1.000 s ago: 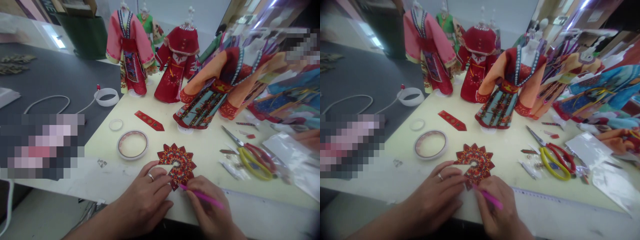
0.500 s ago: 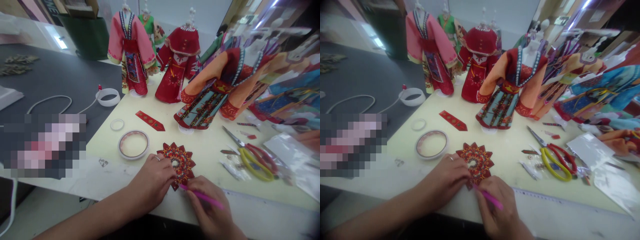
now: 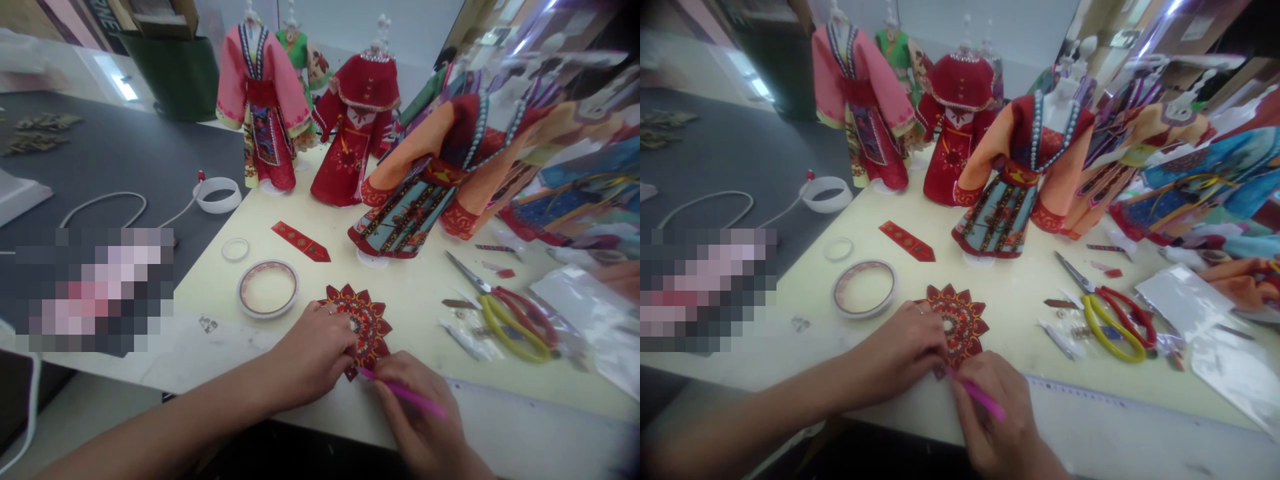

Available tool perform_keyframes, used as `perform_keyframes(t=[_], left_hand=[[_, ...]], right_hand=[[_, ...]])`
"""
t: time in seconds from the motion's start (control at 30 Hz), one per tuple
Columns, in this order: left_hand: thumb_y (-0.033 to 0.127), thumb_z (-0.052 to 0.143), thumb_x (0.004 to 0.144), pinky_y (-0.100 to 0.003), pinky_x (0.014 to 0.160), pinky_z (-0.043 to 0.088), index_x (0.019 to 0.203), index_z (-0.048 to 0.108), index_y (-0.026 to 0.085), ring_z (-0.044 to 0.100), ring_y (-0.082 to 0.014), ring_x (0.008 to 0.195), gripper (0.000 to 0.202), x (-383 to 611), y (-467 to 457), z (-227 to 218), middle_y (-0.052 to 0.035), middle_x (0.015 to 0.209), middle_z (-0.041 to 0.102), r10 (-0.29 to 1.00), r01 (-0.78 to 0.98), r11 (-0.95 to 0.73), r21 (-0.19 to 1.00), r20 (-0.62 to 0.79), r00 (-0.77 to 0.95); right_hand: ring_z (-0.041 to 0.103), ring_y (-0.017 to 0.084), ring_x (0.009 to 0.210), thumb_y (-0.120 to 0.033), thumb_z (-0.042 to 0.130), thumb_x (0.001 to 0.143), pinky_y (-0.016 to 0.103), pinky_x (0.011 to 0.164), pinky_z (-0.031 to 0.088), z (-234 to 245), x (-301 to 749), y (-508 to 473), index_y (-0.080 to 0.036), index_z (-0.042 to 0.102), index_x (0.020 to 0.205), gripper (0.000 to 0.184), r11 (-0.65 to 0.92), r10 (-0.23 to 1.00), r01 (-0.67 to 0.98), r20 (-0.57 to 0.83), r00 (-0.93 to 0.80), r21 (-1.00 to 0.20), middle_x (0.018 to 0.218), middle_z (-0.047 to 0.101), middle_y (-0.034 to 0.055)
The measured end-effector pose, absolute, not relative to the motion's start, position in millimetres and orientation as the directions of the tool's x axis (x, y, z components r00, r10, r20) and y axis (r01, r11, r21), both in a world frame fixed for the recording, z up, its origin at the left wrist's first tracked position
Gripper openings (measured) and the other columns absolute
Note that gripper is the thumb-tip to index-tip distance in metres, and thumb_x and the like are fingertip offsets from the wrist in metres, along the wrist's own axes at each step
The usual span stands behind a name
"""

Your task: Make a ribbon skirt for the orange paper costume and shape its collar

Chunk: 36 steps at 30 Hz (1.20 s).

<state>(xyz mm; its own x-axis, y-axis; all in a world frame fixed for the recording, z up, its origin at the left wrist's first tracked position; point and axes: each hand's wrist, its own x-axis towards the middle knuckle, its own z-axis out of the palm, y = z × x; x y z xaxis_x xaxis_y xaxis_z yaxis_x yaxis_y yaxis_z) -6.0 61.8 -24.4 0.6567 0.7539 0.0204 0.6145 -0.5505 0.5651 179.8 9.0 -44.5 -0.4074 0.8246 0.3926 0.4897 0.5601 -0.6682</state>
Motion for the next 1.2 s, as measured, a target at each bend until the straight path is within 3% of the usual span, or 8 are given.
perform_keyframes(t=[0.73,1.2], left_hand=[[0.018,0.059,0.077,-0.035,0.072,0.032,0.067,0.063,0.02,0.054,-0.0191,0.082,0.01,-2.1,69.1,-13.1,0.0014,0.078,0.065,0.742,0.68,-0.522,0.515,-0.119,0.66],[0.016,0.058,0.076,-0.035,0.072,0.031,0.067,0.063,0.02,0.054,-0.0181,0.081,0.011,-1.9,68.0,-11.6,0.0019,0.077,0.065,0.745,0.687,-0.517,0.51,-0.127,0.655]], right_hand=[[0.054,0.013,0.07,-0.003,0.049,0.083,0.028,0.059,0.045,-47.6,182.3,7.2,-0.015,0.055,0.087,0.015,0.562,0.821,0.475,0.384,-0.423,-0.677,0.076,0.059,0.0035],[0.053,0.014,0.07,-0.001,0.048,0.081,0.029,0.058,0.046,-44.2,181.2,6.7,-0.014,0.053,0.086,0.015,0.61,0.785,0.446,0.426,-0.449,-0.655,0.076,0.057,0.0047]])
